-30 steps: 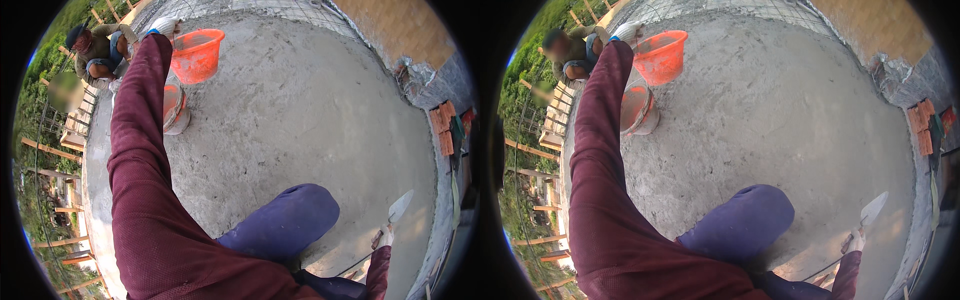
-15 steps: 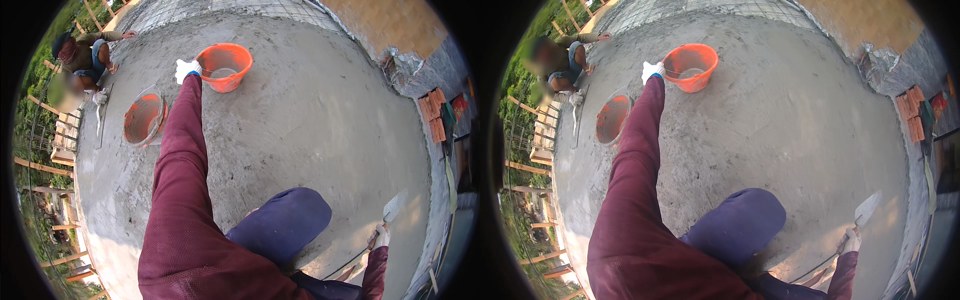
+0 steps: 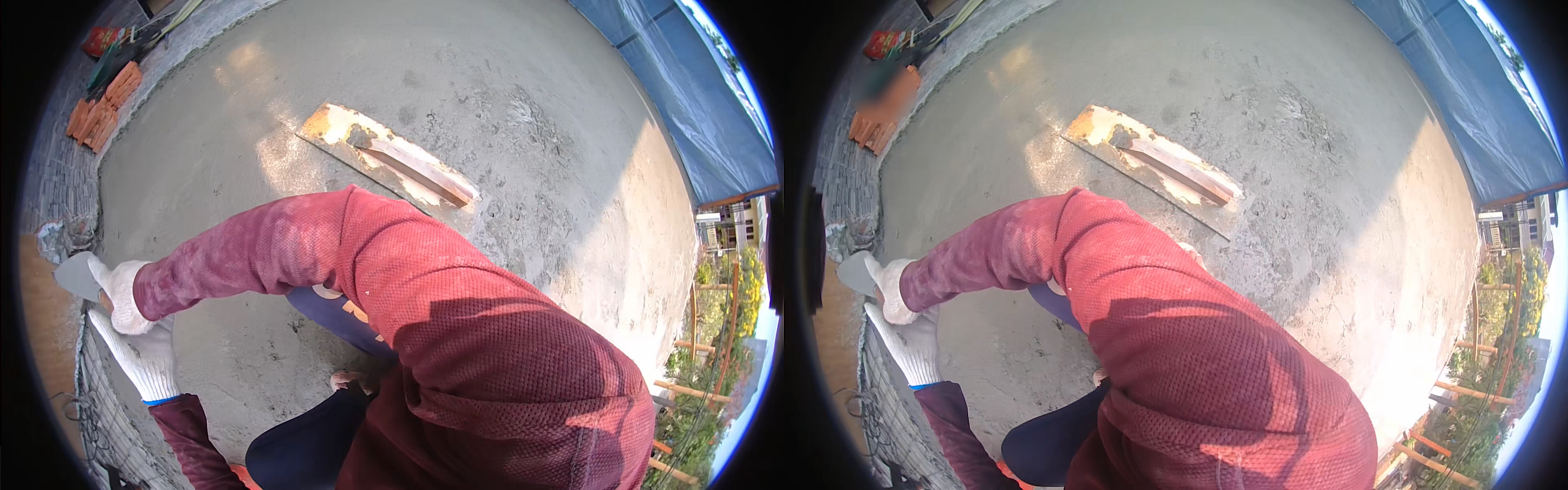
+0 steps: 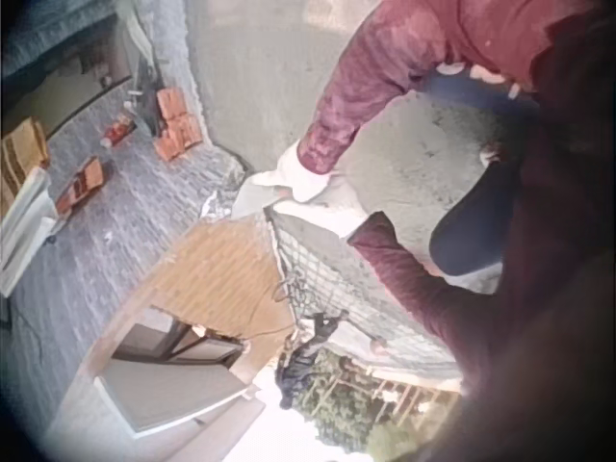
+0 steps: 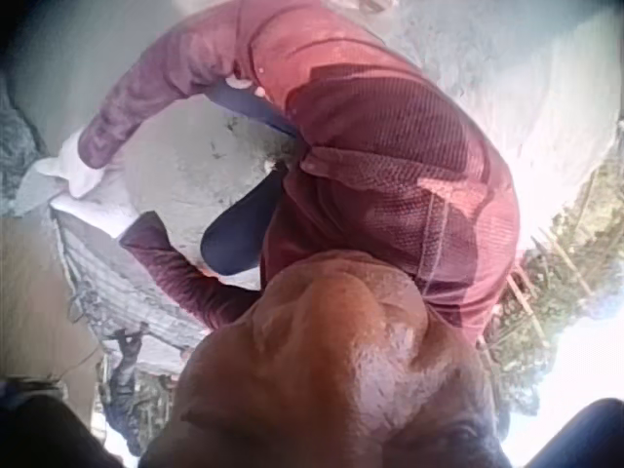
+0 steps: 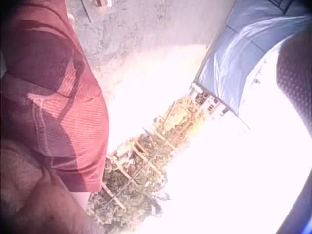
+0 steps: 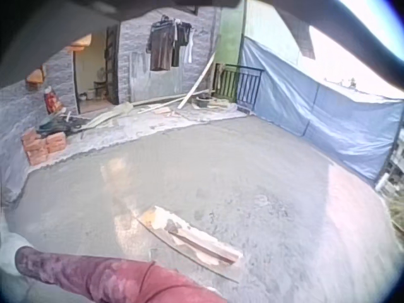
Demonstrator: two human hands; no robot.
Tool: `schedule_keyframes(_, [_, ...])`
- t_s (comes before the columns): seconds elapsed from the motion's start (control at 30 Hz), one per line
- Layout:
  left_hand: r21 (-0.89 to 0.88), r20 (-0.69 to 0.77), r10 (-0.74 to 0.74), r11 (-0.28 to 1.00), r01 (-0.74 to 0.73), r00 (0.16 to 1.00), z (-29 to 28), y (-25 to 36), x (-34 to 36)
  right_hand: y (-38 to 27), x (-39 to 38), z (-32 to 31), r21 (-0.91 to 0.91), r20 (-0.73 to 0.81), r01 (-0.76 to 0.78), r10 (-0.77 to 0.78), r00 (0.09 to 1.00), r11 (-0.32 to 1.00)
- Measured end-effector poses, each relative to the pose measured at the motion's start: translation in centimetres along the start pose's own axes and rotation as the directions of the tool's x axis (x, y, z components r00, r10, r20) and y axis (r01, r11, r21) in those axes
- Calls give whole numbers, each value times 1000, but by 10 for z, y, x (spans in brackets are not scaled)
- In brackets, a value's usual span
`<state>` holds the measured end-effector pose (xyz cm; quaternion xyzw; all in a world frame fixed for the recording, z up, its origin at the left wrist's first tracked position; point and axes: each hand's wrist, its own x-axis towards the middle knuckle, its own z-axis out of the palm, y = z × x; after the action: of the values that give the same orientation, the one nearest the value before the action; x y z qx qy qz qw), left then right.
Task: The person smooths a wet concrete surface using a wooden float and a trowel. They repeatedly level the surface, fill small imperfections, and occasionally pour water from a bucket onto the concrete to aid finishing.
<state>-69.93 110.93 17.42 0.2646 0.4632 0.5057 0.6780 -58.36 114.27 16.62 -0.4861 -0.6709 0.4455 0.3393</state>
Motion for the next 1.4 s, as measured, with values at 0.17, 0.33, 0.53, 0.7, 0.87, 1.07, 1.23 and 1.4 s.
schedule_keyframes(0.17, [85, -69, 157, 985, -151, 985, 42, -30, 22, 16, -13, -67, -236, 266, 64, 2, 964, 970])
schedule_keyframes(0.33, [-50, 137, -94, 994, 101, 986, -13, -68, 82, 193, -101, -199, -457, -317, -280, 139, 938, 844])
schedule_keyframes(0.53, [115, 69, -379, 922, 370, 923, -10, -145, 99, 367, -292, -188, -366, -622, -740, 444, 645, 564])
schedule_keyframes(0.7, [244, 94, -469, 866, 437, 878, 16, -183, 108, 361, -353, -189, -361, -530, -738, 526, 665, 570])
schedule_keyframes(0.87, [310, 156, -460, 863, 399, 874, 27, -207, 107, 352, -518, -156, -226, -686, -946, 651, 324, 233])
schedule_keyframes(1.07, [274, 110, -430, 880, 388, 896, 26, -200, 91, 311, -727, -79, 242, -632, -968, 748, -203, -57])
schedule_keyframes(1.23, [152, 93, -308, 944, 292, 947, 9, -167, 93, 290, -753, -42, 491, -738, -871, 538, -407, 14])
schedule_keyframes(1.4, [49, 37, -225, 973, 223, 974, 37, -147, 95, 322, -624, -138, 103, -855, -941, 512, 81, 321])
